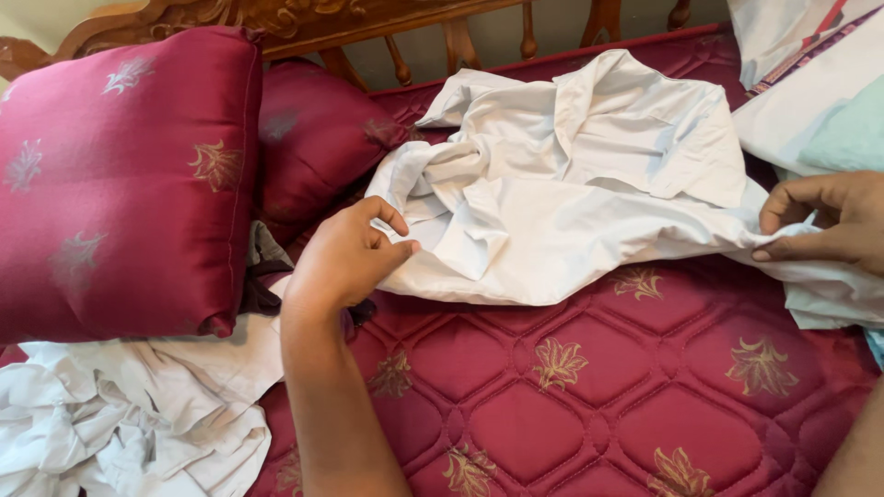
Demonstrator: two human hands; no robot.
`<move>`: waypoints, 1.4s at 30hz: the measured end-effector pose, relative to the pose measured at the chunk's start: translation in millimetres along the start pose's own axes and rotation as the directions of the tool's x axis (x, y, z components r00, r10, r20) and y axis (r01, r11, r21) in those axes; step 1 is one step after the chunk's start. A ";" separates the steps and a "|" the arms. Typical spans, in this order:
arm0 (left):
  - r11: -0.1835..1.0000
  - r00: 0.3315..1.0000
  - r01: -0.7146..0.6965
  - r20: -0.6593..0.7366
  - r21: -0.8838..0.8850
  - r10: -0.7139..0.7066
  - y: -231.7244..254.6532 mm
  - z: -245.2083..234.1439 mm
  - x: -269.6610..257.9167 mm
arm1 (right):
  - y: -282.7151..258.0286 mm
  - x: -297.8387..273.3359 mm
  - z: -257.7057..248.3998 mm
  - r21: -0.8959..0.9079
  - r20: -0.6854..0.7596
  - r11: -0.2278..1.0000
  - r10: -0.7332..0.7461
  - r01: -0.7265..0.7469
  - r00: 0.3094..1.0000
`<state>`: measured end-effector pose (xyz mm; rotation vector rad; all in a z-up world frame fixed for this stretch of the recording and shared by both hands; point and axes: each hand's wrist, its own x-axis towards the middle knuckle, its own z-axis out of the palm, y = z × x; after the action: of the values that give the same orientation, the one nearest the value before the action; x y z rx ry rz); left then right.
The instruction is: The person folds a white cloth, a light blue patterned cloth, and then smooths out and folds a white short-sleeved shirt on a red mattress.
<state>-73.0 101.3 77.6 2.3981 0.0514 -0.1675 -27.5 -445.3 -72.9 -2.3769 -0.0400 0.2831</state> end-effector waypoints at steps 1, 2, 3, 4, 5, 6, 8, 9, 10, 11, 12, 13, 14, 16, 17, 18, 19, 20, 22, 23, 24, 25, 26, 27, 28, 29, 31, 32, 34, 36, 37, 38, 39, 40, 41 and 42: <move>1.000 1.000 0.021 0.010 0.016 -0.021 -0.7 -2.2 0.9 | -1.7 1.6 -0.1 -0.002 -0.004 1.000 -0.016 0.016 1.000; 0.999 0.999 0.042 0.020 0.031 -0.042 -3.0 -3.1 2.4 | -3.2 1.9 -0.7 -0.004 -0.007 1.000 -0.031 0.031 0.999; 0.994 0.996 0.091 0.002 0.062 -0.091 -6.9 -2.5 5.2 | -5.5 2.0 -1.9 0.059 0.020 0.998 -0.014 0.013 1.000; 0.986 0.990 0.140 -0.017 0.091 -0.139 -12.8 -1.7 9.5 | -8.4 2.3 -2.0 0.122 0.049 0.993 0.000 -0.006 0.999; 0.974 0.982 0.189 -0.038 0.120 -0.186 -20.7 -0.9 15.2 | -11.2 2.2 -2.4 0.185 0.078 0.982 0.012 -0.026 0.997; 0.929 0.955 0.296 -0.085 0.223 -0.284 -30.4 -0.4 22.6 | -14.2 2.7 -2.9 0.156 0.120 0.986 0.043 -0.062 0.992; 0.771 0.868 0.496 -0.210 0.400 -0.450 -54.4 1.8 39.7 | -20.6 4.0 -1.0 0.093 0.205 0.987 0.110 -0.132 0.973; 0.728 0.852 0.511 -0.153 0.457 -0.502 -66.5 5.0 49.6 | -25.2 5.9 -1.1 0.005 0.263 0.992 0.118 -0.124 0.957; 0.683 0.828 0.517 -0.098 0.515 -0.553 -77.7 9.3 59.8 | -30.6 8.4 0.0 -0.082 0.319 0.990 0.131 -0.110 0.939; 0.637 0.795 0.515 -0.044 0.574 -0.605 -88.6 13.5 67.7 | -35.4 9.1 2.6 -0.168 0.375 0.981 0.151 -0.093 0.915; 0.625 0.801 0.492 -0.034 0.606 -0.598 -97.9 16.8 72.8 | -39.6 7.3 6.9 -0.208 0.370 0.973 0.169 -0.096 0.914; 0.613 0.807 0.468 -0.025 0.636 -0.590 -104.4 19.3 76.0 | -43.6 4.2 11.6 -0.249 0.362 0.964 0.187 -0.099 0.913; 0.601 0.813 0.443 -0.015 0.666 -0.582 -107.8 19.9 77.3 | -48.0 1.6 13.7 -0.289 0.354 0.952 0.204 -0.101 0.912; 0.684 0.819 0.493 -0.022 0.537 -0.573 -108.3 14.2 73.1 | -59.2 -2.6 12.9 -0.242 0.369 0.960 0.223 -0.138 0.902; 0.720 0.822 0.514 -0.027 0.467 -0.569 -105.6 10.0 69.0 | -67.7 -5.4 11.6 -0.219 0.377 0.963 0.231 -0.156 0.897; 0.780 0.857 0.480 -0.025 0.402 -0.514 -102.2 7.4 63.8 | -78.2 -8.2 9.1 -0.284 0.362 0.948 0.245 -0.144 0.899; 0.833 0.889 0.440 -0.028 0.336 -0.458 -99.4 5.9 57.6 | -90.3 -11.1 6.6 -0.346 0.348 0.929 0.258 -0.132 0.901; 0.879 0.916 0.394 -0.035 0.270 -0.400 -96.4 6.1 53.0 | -103.6 -15.4 4.7 -0.407 0.332 0.905 0.270 -0.121 0.904; 0.946 0.959 0.283 -0.033 0.157 -0.281 -91.8 9.8 48.8 | -131.4 -28.5 7.2 -0.468 0.160 0.859 0.315 -0.209 0.935; 0.970 0.975 0.221 -0.039 0.098 -0.218 -90.9 10.8 48.0 | -146.0 -33.0 9.2 -0.491 0.070 0.833 0.329 -0.255 0.942; 0.973 0.975 0.222 -0.003 0.057 -0.222 -90.9 10.7 48.7 | -159.5 -35.6 10.1 -0.476 0.059 0.858 0.250 -0.193 0.967; 0.975 0.974 0.223 0.037 0.015 -0.224 -91.6 11.9 50.6 | -169.8 -38.7 10.6 -0.462 0.047 0.877 0.172 -0.131 0.984; 0.974 0.972 0.226 0.076 -0.027 -0.223 -93.2 12.8 51.7 | -178.2 -39.9 12.8 -0.449 0.034 0.891 0.093 -0.068 0.995; 0.975 0.972 0.220 0.087 -0.003 -0.219 -94.6 13.9 52.8 | -185.8 -38.7 21.6 -0.345 0.051 0.939 0.025 -0.005 0.998; 0.977 0.972 0.214 0.098 0.021 -0.215 -95.4 14.6 53.1 | -193.0 -35.0 35.3 -0.235 0.059 0.970 -0.046 0.059 0.997; 0.978 0.972 0.206 0.105 0.041 -0.209 -94.7 13.5 52.9 | -198.0 -31.8 43.7 -0.125 0.056 0.984 -0.121 0.127 0.991; 0.964 0.970 0.233 0.044 0.125 -0.240 -89.5 6.9 45.2 | -205.1 -22.6 64.4 -0.263 0.211 0.964 0.023 0.034 0.977; 0.954 0.967 0.250 0.011 0.164 -0.255 -83.6 1.8 38.9 | -206.5 -18.3 71.6 -0.335 0.279 0.942 0.102 -0.003 0.955; 0.886 0.904 0.414 0.021 0.210 -0.427 -63.5 -12.6 26.6 | -204.3 -14.9 73.9 -0.372 0.338 0.928 0.127 0.008 0.932; 0.839 0.872 0.480 -0.040 0.256 -0.487 -40.4 -28.6 7.5 | -205.6 -12.2 74.9 -0.407 0.373 0.913 0.163 0.004 0.913; 0.833 0.878 0.477 -0.099 0.280 -0.469 -31.6 -35.7 -4.5 | -207.0 -13.2 75.7 -0.423 0.386 0.906 0.187 -0.006 0.903; 0.826 0.881 0.474 -0.158 0.304 -0.447 -23.6 -39.3 -13.1 | -210.2 -13.9 78.3 -0.439 0.398 0.898 0.210 -0.016 0.893; 0.867 0.913 0.398 -0.223 0.301 -0.342 -17.6 -40.3 -20.1 | -214.2 -15.4 81.6 -0.468 0.375 0.883 0.243 -0.044 0.895; 0.898 0.930 0.318 -0.286 0.304 -0.232 -14.6 -41.0 -27.1 | -218.2 -18.2 84.0 -0.495 0.351 0.866 0.275 -0.071 0.895; 0.921 0.930 0.235 -0.347 0.311 -0.119 -13.1 -40.9 -31.0 | -223.5 -20.1 87.5 -0.524 0.325 0.846 0.306 -0.099 0.895; 0.935 0.943 0.183 -0.324 0.305 -0.080 -12.2 -38.3 -30.4 | -229.1 -21.5 92.7 -0.542 0.291 0.839 0.246 -0.053 0.925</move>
<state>-100.1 136.3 101.6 2.7390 0.3585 0.1502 -56.5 -217.6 20.9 -2.8474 -0.1076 0.8737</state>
